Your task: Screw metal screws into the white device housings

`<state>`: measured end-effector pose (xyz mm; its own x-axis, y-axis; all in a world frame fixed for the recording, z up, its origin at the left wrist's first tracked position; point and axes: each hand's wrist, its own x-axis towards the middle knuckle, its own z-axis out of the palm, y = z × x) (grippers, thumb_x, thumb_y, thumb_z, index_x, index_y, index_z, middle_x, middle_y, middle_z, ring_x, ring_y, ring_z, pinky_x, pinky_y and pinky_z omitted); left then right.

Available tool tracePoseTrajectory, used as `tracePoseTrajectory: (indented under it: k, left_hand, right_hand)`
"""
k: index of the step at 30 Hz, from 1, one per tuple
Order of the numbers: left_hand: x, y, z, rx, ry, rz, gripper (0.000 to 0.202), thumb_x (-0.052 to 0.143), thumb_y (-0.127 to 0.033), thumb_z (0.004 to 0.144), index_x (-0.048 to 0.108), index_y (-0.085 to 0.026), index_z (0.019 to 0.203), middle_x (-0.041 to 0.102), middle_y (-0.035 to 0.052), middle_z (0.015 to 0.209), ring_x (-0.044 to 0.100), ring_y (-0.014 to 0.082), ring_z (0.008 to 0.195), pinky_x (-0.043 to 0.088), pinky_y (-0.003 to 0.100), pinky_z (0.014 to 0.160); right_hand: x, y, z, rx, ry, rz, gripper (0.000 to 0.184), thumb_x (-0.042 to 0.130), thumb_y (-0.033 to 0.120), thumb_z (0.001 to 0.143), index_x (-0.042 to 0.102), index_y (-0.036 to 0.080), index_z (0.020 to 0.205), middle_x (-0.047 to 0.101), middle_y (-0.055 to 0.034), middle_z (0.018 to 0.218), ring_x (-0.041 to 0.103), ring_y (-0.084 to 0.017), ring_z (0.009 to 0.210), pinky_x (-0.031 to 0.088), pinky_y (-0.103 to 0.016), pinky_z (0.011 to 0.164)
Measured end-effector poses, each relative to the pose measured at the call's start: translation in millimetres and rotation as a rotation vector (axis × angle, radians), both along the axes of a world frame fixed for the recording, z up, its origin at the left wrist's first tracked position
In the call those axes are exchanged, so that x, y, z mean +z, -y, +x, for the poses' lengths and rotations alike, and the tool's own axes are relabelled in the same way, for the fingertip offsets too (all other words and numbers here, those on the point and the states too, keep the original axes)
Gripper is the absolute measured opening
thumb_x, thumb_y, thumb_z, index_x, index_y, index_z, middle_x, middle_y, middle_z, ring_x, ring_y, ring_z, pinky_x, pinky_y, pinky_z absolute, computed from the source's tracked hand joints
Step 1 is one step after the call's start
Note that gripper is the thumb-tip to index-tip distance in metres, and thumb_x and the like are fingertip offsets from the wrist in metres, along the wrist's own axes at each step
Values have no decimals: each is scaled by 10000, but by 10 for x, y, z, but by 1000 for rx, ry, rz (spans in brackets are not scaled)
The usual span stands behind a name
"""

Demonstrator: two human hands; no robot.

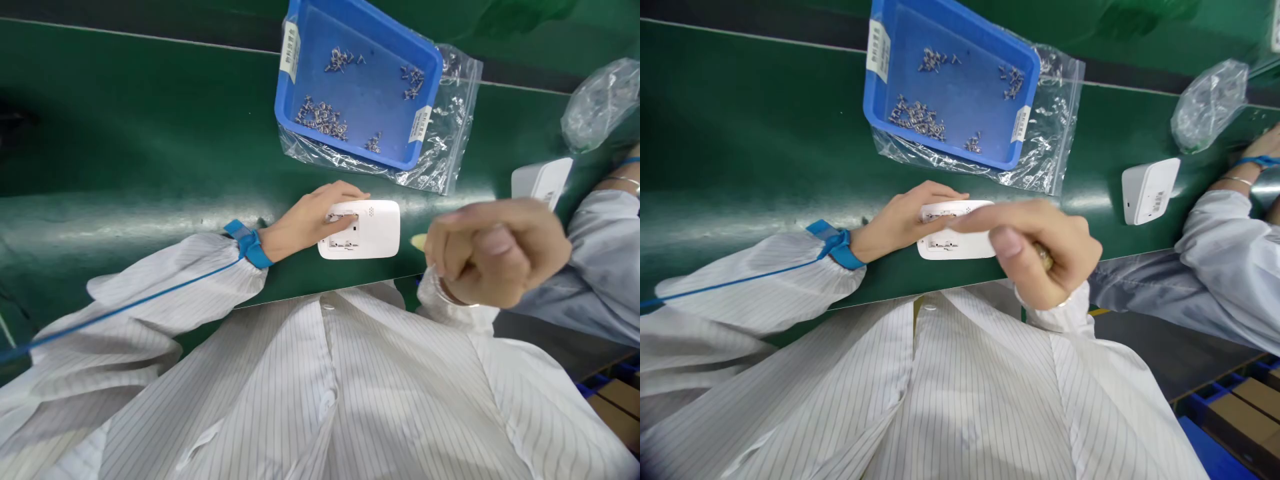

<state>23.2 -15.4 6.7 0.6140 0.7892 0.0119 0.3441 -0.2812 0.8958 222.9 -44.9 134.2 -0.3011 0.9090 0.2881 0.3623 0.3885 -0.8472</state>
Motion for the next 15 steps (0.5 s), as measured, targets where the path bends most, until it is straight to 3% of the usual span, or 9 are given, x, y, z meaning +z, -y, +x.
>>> tracePoseTrajectory:
  k: [3, 7, 11, 15]
  left_hand:
    - [-44, -11, 3, -23, 16, 72, 410, 505, -330, 959, 486, -175, 1338, 590, 79, 1312, 567, 228, 1170, 478, 340, 980]
    - [-56, -29, -2, -50, 6, 89, 410, 472, -286, 954, 506, -168, 1345, 625, 87, 1266, 581, 236, 1129, 491, 353, 953]
    - [-39, -37, -13, -52, -10, 87, 444, 465, -205, 928, 502, -177, 1370, 639, 82, 1235, 578, 239, 1133, 484, 363, 958]
    - [-49, -30, -13, -47, -11, 84, 494, 466, -171, 914, 468, -185, 1408, 639, 86, 1226, 574, 242, 1132, 487, 368, 942]
  right_hand:
    - [-125, -97, -321, -260, -296, -34, 252, 394, 339, 944, 535, 283, 742, 304, 85, 371, 257, -117, 283, 329, -264, 314]
    - [-339, -297, -556, -346, -292, -60, 423, 258, 477, 974, 344, 278, 611, 215, 85, 354, 206, -110, 255, 289, -263, 282]
    - [-498, -405, -584, -408, -274, -47, 483, 197, 533, 980, 203, 280, 568, 175, 69, 373, 207, -115, 270, 301, -292, 290]
    - [-626, -434, -520, -336, -49, -54, 534, 129, 581, 973, 338, 287, 581, 198, 51, 411, 274, -148, 323, 344, -327, 337]
